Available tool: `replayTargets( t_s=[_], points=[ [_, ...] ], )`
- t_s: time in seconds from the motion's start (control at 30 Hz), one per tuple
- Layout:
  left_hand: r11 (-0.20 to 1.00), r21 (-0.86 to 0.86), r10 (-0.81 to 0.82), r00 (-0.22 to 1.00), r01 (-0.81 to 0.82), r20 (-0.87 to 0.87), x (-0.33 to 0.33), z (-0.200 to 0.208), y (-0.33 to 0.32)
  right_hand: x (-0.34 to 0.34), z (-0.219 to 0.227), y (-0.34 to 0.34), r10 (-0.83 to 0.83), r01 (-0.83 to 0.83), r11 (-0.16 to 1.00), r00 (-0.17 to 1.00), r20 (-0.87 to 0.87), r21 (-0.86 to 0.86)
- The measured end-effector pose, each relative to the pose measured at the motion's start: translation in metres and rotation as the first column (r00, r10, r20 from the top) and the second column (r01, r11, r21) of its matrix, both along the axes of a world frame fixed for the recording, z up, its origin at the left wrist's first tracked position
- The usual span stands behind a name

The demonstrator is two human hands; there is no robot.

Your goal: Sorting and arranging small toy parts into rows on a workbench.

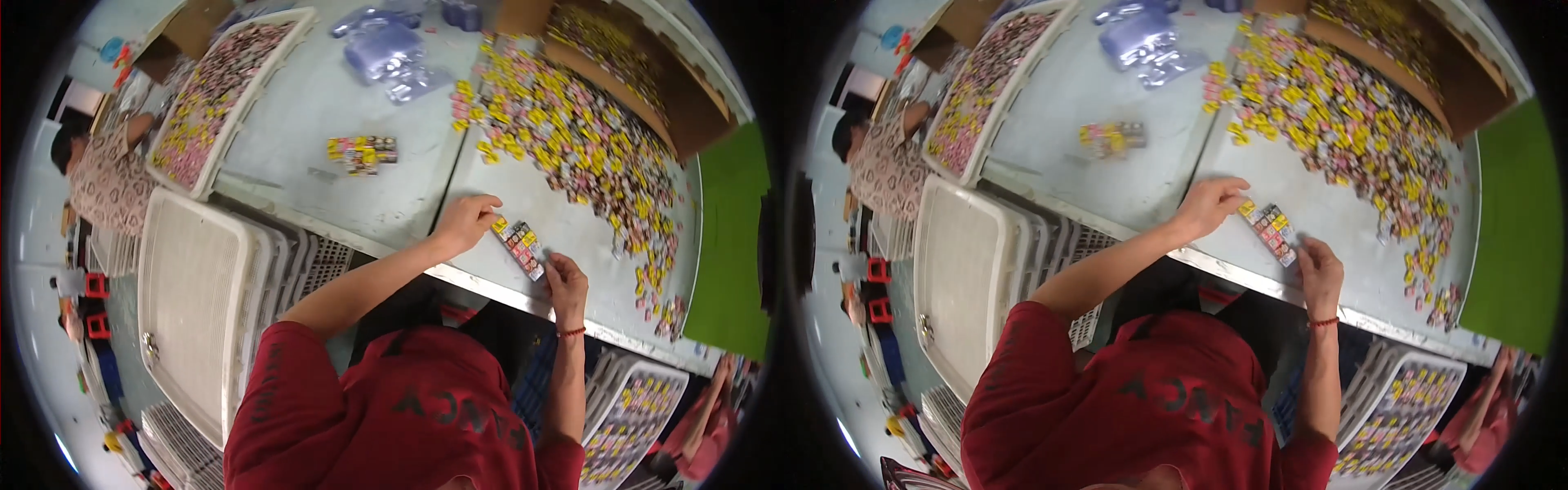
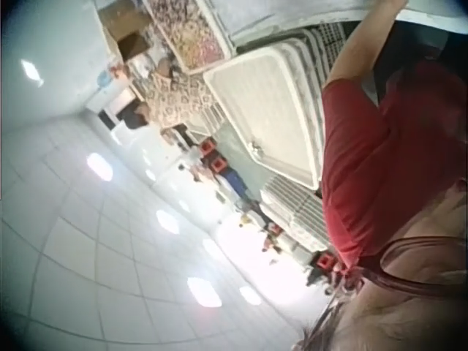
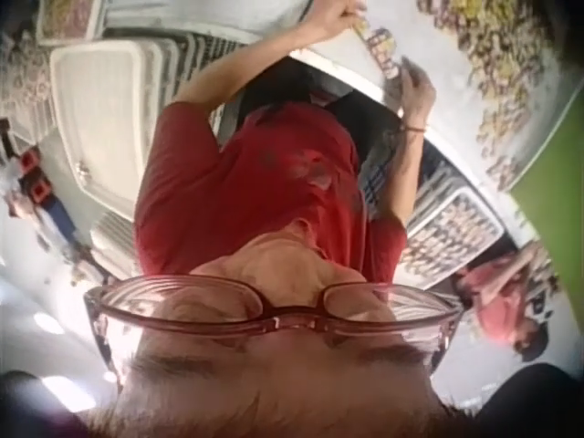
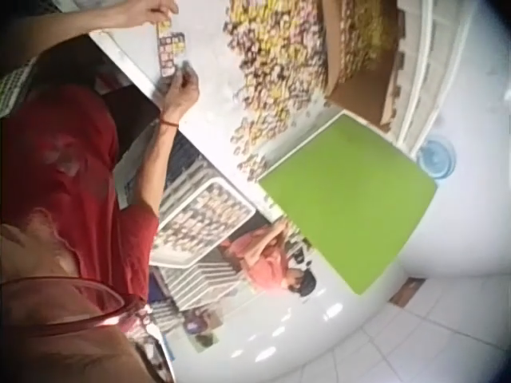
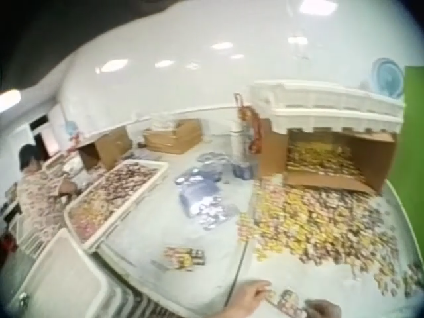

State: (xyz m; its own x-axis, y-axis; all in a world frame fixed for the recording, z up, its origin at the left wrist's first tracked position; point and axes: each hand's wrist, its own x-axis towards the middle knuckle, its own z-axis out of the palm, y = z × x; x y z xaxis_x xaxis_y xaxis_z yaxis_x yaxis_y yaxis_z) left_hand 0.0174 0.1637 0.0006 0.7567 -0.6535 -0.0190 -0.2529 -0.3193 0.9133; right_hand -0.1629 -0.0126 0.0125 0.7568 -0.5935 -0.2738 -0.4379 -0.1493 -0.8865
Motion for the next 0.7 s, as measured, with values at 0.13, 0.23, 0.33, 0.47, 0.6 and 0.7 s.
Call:
replayTargets(
  t_s=[0.13,0.23,0.33,0.47,0.6,0.7],
  points=[
    [0.984,-0.105,0.142,0.990,-0.143,-0.017,0.023,0.012,0.044,0.047,0.014,0.021,0.139,-0.152,0.973,0.986,0.087,0.172],
    [0.924,-0.211,0.312,0.948,-0.319,-0.066,0.049,0.029,0.091,0.099,0.040,0.051,0.233,-0.272,0.938,0.953,0.192,0.213],
    [0.868,-0.275,0.402,0.910,-0.414,-0.100,0.070,0.060,0.124,0.144,0.053,0.081,0.336,-0.421,0.867,0.889,0.311,0.268],
    [0.739,-0.381,0.512,0.831,-0.556,-0.218,0.098,0.071,0.152,0.177,0.074,0.133,0.358,-0.452,0.788,0.889,0.285,0.419],
    [0.808,-0.364,0.421,0.886,-0.463,-0.193,0.145,0.073,0.166,0.198,0.073,0.175,0.240,-0.380,0.694,0.923,0.301,0.612],
    [0.953,-0.176,0.194,0.945,-0.245,-0.264,0.180,0.083,0.159,0.211,0.060,0.198,0.266,-0.394,0.557,0.919,0.293,0.731]
  ],
)
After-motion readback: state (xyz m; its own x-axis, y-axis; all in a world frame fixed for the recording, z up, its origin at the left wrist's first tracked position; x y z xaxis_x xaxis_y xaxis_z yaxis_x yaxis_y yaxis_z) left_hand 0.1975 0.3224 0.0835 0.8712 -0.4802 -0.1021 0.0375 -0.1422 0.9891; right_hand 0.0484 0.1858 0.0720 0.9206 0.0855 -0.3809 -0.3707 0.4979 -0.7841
